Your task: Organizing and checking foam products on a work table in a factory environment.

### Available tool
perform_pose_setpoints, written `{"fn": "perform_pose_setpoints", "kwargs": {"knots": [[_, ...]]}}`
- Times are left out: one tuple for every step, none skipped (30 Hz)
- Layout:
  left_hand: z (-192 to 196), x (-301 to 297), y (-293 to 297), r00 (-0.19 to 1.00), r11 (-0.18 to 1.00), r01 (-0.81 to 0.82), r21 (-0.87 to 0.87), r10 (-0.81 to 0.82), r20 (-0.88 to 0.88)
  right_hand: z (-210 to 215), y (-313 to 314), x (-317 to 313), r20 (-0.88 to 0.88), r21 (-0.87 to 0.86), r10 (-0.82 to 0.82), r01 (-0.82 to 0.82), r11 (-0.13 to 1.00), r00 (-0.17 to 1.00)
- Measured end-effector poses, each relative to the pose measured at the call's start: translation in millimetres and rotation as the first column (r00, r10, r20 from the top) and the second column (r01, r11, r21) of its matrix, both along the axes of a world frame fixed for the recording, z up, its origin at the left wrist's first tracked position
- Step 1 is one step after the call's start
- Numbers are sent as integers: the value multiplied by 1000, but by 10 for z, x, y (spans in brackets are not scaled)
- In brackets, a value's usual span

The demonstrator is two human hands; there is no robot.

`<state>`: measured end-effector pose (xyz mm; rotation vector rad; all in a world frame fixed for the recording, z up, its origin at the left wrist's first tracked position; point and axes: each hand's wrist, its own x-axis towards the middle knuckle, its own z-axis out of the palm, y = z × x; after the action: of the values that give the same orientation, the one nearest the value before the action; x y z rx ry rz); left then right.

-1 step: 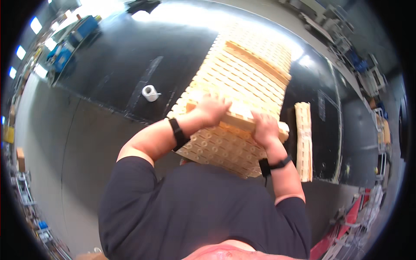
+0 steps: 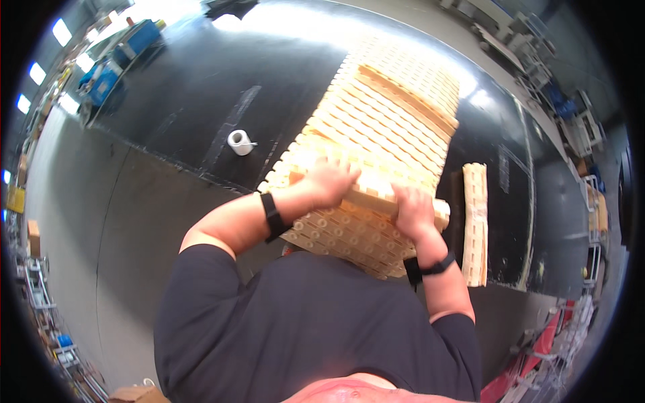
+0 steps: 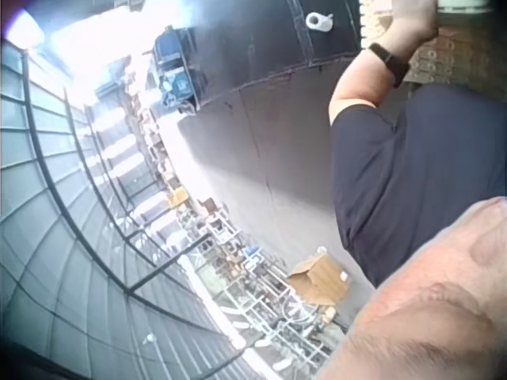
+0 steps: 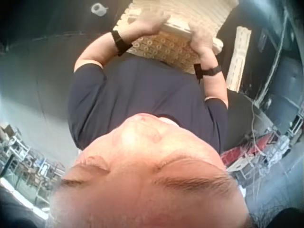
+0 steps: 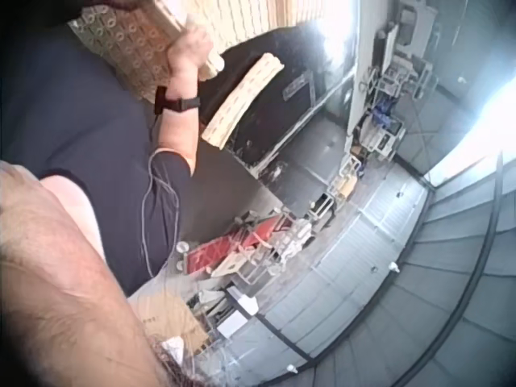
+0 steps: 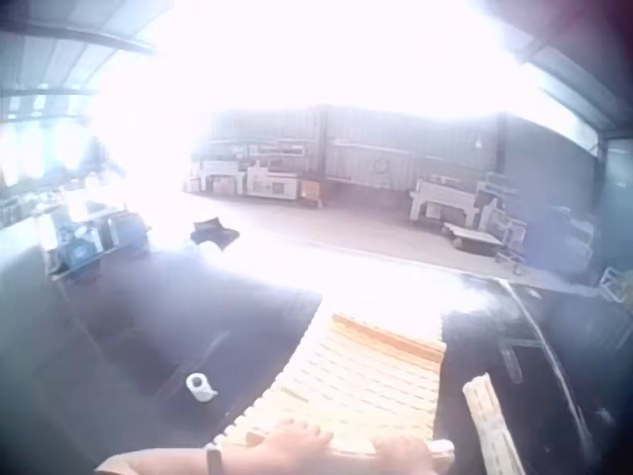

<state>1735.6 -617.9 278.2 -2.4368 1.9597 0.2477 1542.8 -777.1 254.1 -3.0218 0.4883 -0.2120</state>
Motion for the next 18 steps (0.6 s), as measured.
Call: {"fn": "perform_pose_setpoints", "kwargs": {"knots": [[-6,-106,212,1000,999,14,29,-13,-28,-30,167,-62,-127,16,20,-18,1000,992],[-25,-186,363,998,993,6,115,2,-68,-49,294,-100,-86,35,117,-114,993,989],[-56,-214,449,999,1000,-6,15,7,-52,-63,402,-128,-128,11,43,-42,999,991],[-101,-239,520,996,1000,7,-15,-8,-94,-66,488,-153,-45,-14,82,-82,996,996],[-143,-241,556,998,999,-27,-32,25,-58,-52,550,-176,-61,-84,28,-33,996,998],[-181,-235,560,995,1000,-4,-2,4,-103,-48,614,-176,-108,-188,-74,52,981,991],[-201,-178,534,991,998,24,-62,-32,-133,-29,670,-198,-146,-82,-110,99,992,983],[-203,-99,516,989,1000,19,23,-16,-144,-27,715,-178,-199,-17,-94,93,996,975],[-192,-16,516,973,996,81,-37,-87,-214,-24,752,-164,-123,11,-33,34,999,992],[-167,77,529,936,983,157,-100,-180,-302,-27,779,-143,-50,32,22,-20,999,999],[-113,289,513,833,972,215,-93,-232,-502,-36,798,-117,-82,16,8,-6,1000,997],[-51,529,600,555,999,15,-49,-49,-830,-47,805,-92,-33,-7,-3,2,1000,999],[37,858,638,486,976,-217,27,132,-864,-62,793,-59,-31,13,-11,11,1000,999],[81,1131,725,733,927,-346,-144,172,-658,-75,773,-26,-54,7,-46,46,999,997],[94,1398,839,893,840,-367,-400,196,-406,-87,748,-2,8,8,-51,51,999,999],[89,1684,962,877,820,-480,-311,441,-192,-94,713,29,-6,45,-54,54,998,999],[18,1901,1055,774,764,-634,-125,628,-86,-96,680,50,-7,77,-42,42,996,999],[-107,2045,1148,719,718,-695,-43,695,-14,-92,641,72,7,78,-34,34,996,999]]}}
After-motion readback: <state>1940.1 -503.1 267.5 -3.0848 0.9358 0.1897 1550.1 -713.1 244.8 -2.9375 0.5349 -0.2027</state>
